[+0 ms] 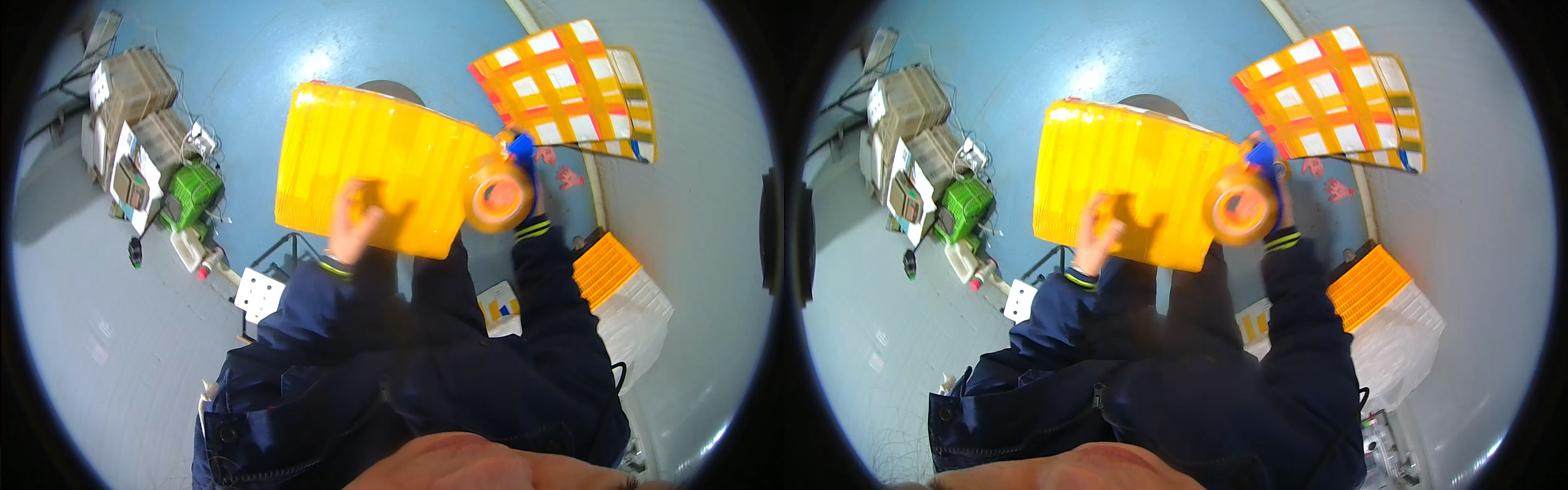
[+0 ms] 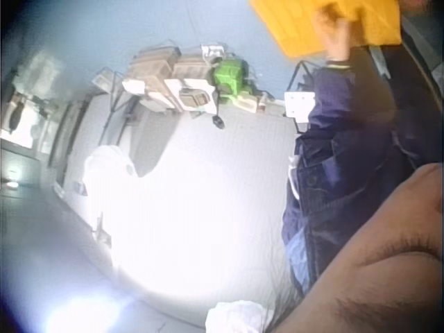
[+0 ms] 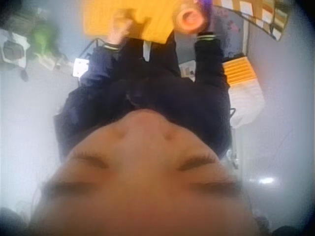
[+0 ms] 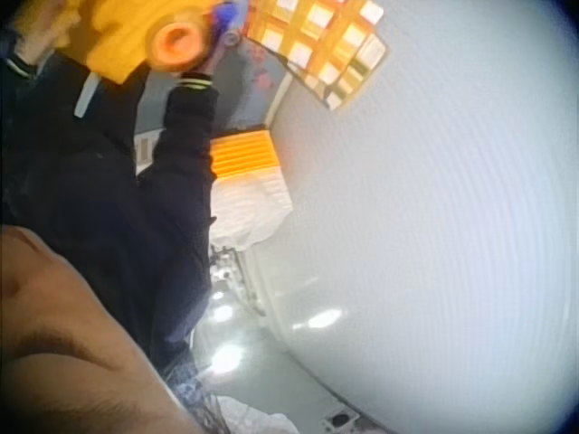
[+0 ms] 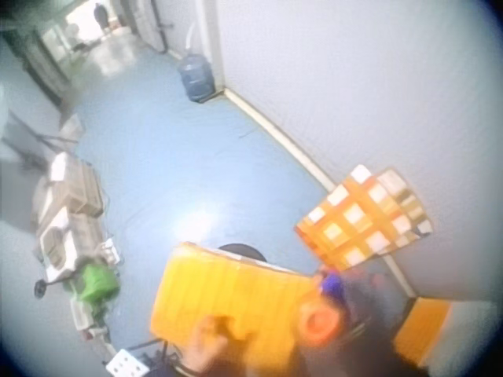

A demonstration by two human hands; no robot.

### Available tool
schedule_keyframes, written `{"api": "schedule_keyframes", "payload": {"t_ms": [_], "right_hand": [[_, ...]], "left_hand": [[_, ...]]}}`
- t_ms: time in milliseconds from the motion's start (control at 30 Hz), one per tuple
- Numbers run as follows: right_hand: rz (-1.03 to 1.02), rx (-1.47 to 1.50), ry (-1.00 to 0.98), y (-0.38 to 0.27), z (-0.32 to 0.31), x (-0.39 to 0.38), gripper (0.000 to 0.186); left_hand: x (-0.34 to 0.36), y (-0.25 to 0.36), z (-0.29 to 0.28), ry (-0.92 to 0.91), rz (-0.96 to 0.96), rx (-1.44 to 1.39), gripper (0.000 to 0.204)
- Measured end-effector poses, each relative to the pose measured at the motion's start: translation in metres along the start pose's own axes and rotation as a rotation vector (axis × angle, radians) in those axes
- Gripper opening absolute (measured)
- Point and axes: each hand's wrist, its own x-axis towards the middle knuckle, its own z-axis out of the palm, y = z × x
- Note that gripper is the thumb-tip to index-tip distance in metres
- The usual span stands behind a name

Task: The person tapes a yellow padded envelope using a handheld tape dispenser. They apply tape across the flap and sides, rotate the package to seal multiple edges, and press the tape down to secure it.

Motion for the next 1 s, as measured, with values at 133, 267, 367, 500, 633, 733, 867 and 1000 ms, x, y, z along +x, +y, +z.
{"api": "schedule_keyframes", "payload": {"t_ms": [133,267,367,500,633,733,867,1000], "right_hand": [[-0.042,-0.098,0.068,0.075,-0.002,-0.037,0.054],[-0.073,-0.088,0.057,0.085,-0.026,-0.074,0.053],[-0.039,-0.278,0.071,0.072,-0.052,-0.1,0.055],[-0.165,-0.318,0.168,0.068,-0.087,-0.111,0.063],[-0.261,-0.487,0.521,0.048,-0.108,-0.122,0.062],[-0.463,-1.177,0.699,0.016,-0.107,-0.142,0.058],[-0.794,-1.639,0.557,-0.015,-0.1,-0.156,0.057],[-0.696,-1.869,0.582,-0.018,-0.105,-0.153,0.054]], "left_hand": [[-0.023,0.058,0.095,-0.465,-0.168,-0.381,0.082],[-0.031,0.064,0.12,-0.308,-0.229,-0.152,0.073],[-0.032,0.06,0.134,-0.292,-0.261,-0.06,0.072],[-0.028,0.066,0.182,-0.287,-0.183,0.127,0.071],[-0.013,0.082,0.225,-0.427,-0.162,0.236,0.064],[0.008,0.088,0.245,-0.351,-0.174,0.419,0.051],[0.042,0.092,0.26,-0.55,-0.642,0.04,0.062],[0.073,0.094,0.268,-0.698,-0.762,0.562,0.066]]}}
